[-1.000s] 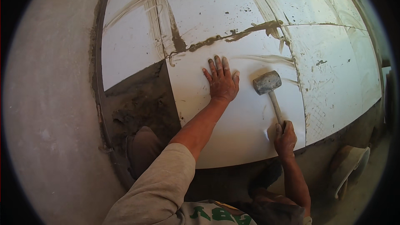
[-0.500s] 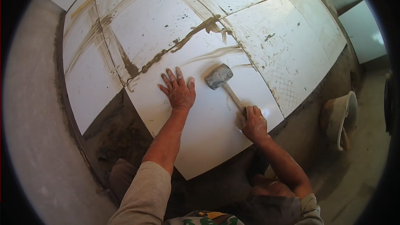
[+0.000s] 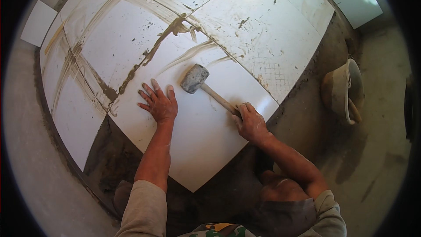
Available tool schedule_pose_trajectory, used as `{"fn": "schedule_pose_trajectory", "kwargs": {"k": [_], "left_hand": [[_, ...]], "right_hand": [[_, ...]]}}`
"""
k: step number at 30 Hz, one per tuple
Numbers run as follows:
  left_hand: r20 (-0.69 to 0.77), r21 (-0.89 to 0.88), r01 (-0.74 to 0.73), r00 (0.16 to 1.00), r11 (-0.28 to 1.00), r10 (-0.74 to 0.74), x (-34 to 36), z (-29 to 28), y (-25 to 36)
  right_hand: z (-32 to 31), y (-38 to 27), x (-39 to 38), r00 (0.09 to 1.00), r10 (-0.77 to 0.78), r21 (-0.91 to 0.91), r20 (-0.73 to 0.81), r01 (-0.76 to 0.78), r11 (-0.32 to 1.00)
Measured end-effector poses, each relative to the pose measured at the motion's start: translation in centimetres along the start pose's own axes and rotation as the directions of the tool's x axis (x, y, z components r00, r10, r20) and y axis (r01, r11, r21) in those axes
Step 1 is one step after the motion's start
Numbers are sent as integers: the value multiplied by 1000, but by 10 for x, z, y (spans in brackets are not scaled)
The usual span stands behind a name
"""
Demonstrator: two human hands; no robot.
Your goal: Laying white floor tiles onto a mortar base and tapping them into place with a rubber mallet.
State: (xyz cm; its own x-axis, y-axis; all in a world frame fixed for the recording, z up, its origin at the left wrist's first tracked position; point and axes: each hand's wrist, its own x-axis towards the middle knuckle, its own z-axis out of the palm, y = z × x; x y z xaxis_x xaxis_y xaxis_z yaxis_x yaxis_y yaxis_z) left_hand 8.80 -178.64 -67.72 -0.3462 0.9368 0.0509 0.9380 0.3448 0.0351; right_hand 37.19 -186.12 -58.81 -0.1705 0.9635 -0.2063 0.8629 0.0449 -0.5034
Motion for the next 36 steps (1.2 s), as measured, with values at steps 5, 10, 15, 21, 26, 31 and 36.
{"fn": "schedule_pose_trajectory", "kwargs": {"k": [5, 10, 15, 21, 26, 31, 36], "left_hand": [[8, 12, -5, 1000, 1000, 5, 0, 0, 7], [37, -15, -20, 999, 1000, 21, 0, 2, 6], [89, -1, -10, 996, 1000, 10, 5, -5, 0], [78, -208, -54, 994, 977, 72, 38, -8, 33], [6, -266, -358, 928, 895, 373, 80, -10, 60], [77, -176, -606, 778, 776, 624, 77, -15, 139], [113, -155, -546, 818, 823, 564, 54, -9, 201]], "right_hand": [[0, 13, -16, 1000, -8, -24, -26, 8, 1000], [-7, 23, -25, 999, -2, -42, -43, 0, 999], [2, 26, -25, 987, -130, -112, -100, 119, 987], [5, 33, 2, 994, -109, -109, 29, 111, 988], [-36, 27, 17, 987, 137, 55, 84, -142, 988], [-61, 64, 10, 931, 353, 387, 97, -362, 848], [-52, 88, 52, 924, 381, 541, -21, -309, 782]]}}
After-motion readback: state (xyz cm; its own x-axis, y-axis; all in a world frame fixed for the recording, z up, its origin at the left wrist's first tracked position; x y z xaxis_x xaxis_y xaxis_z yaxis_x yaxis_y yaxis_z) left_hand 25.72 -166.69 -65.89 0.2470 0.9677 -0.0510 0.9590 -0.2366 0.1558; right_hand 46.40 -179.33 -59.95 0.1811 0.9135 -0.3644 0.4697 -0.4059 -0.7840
